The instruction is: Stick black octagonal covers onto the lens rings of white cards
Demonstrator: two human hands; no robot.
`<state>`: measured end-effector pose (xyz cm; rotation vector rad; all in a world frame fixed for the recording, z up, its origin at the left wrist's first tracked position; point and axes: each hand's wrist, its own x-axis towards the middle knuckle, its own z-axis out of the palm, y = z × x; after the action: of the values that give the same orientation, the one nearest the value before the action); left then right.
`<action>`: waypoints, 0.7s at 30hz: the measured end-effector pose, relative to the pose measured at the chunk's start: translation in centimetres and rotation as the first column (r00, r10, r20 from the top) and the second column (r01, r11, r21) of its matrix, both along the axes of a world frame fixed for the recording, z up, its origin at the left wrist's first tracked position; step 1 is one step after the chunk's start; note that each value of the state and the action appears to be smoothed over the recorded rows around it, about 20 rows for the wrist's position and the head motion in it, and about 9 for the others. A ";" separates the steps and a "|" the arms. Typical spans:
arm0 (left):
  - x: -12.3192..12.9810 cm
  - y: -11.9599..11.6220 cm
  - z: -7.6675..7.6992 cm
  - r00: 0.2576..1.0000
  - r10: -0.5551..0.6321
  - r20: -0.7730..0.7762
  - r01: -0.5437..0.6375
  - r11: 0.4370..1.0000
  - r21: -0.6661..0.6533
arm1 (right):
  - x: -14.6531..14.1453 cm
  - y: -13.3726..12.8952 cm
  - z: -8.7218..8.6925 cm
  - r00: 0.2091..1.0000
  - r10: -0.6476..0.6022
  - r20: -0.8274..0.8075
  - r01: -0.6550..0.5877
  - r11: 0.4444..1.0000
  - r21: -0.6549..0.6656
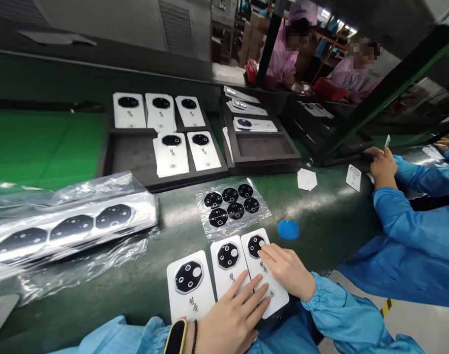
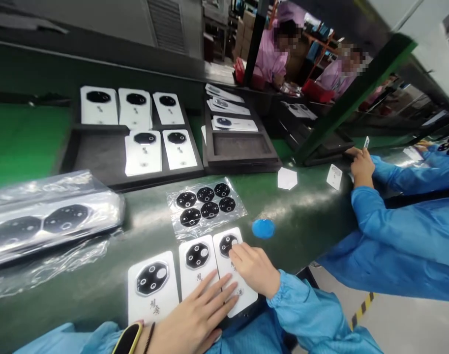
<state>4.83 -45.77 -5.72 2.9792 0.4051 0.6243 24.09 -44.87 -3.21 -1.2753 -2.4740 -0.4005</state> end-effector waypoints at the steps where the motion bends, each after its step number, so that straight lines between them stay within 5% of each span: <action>1: 0.1 -0.1 -0.1 1.000 0.005 0.012 -0.005 1.000 0.015 | 0.0 0.0 -0.1 1.000 -0.004 -0.003 0.004 1.000 -0.002; 10: 0.7 0.6 -1.0 0.991 -0.062 0.121 0.032 0.971 0.236 | 0.5 -0.4 -1.2 0.990 -0.088 0.110 0.101 0.988 -0.118; 14: 0.9 0.7 -2.2 0.976 -0.126 0.180 0.085 0.972 0.220 | 0.4 -0.3 -1.2 0.975 -0.109 0.193 0.153 0.961 -0.231; 18: 1.2 0.5 -3.8 0.965 -0.065 0.254 0.042 0.995 0.095 | 0.0 -0.2 -0.6 0.962 -0.127 0.242 0.202 0.927 -0.317; 21: 1.5 0.8 -4.6 0.948 -0.146 0.282 0.094 0.977 0.190 | -0.3 -0.2 0.0 0.954 -0.143 0.264 0.234 0.905 -0.355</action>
<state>6.36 -45.02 -10.33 2.9683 0.1510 1.1238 23.82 -45.08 -3.26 -1.7240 -2.7267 -0.1129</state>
